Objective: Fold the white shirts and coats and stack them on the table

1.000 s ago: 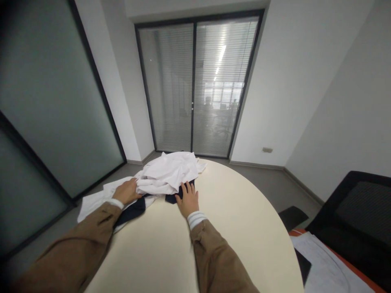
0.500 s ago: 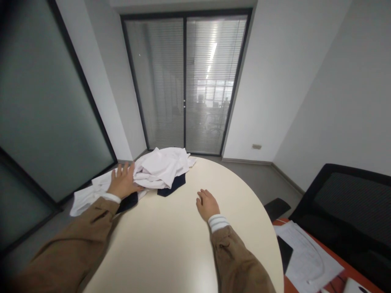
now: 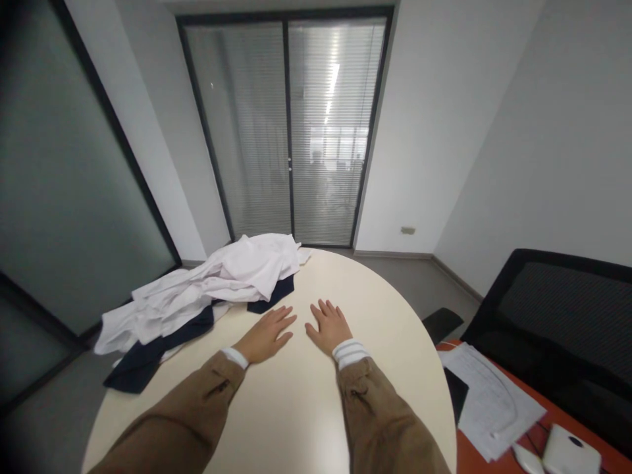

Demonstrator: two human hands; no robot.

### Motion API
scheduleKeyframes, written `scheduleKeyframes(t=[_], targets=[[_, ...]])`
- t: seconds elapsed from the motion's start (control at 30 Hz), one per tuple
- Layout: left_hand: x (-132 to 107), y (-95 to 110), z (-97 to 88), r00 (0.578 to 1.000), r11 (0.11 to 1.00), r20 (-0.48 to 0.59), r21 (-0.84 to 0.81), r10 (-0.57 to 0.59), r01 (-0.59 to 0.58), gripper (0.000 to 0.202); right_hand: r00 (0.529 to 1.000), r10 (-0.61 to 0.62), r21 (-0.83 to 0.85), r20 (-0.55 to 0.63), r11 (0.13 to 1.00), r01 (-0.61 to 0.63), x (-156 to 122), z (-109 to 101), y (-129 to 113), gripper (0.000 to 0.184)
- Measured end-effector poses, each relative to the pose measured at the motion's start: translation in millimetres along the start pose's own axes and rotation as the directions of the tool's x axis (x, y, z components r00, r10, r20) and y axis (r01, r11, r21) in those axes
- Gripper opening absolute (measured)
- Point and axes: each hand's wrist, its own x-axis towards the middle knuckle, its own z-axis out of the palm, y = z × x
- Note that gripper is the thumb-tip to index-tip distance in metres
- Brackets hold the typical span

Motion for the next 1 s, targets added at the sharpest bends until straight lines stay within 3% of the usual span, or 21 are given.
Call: scheduleKeyframes(t=[0.17, 0.47, 0.73, 1.0], targets=[[-0.1, -7.9, 3.3, 1.000, 1.000, 0.018, -0.021, -0.013, 0.013, 0.048, 1.000, -0.003, 0.004, 0.027, 1.000, 0.003, 7.3, 6.4, 3.1, 0.069], [-0.2, -4.5, -2.6, 0.998, 0.998, 0.053, -0.039, -0.038, 0.040, 0.048, 0.999, -0.008, -0.022, 0.036, 1.000, 0.009, 10.8, 12.9, 5.2, 0.072], [-2.8, -8.3, 3.4, 0.999, 0.999, -0.035, 0.007, -0.032, 0.033, 0.049, 0.998, 0.012, -0.024, 0.062, 1.000, -0.011, 6.8, 4.7, -2.2, 0.075], [-4.7, -7.7, 3.5, 0.997, 0.998, -0.037, 0.022, -0.066, 0.066, 0.052, 0.997, 0.016, -0.021, 0.081, 1.000, -0.015, 3.8, -0.5, -3.9, 0.077]])
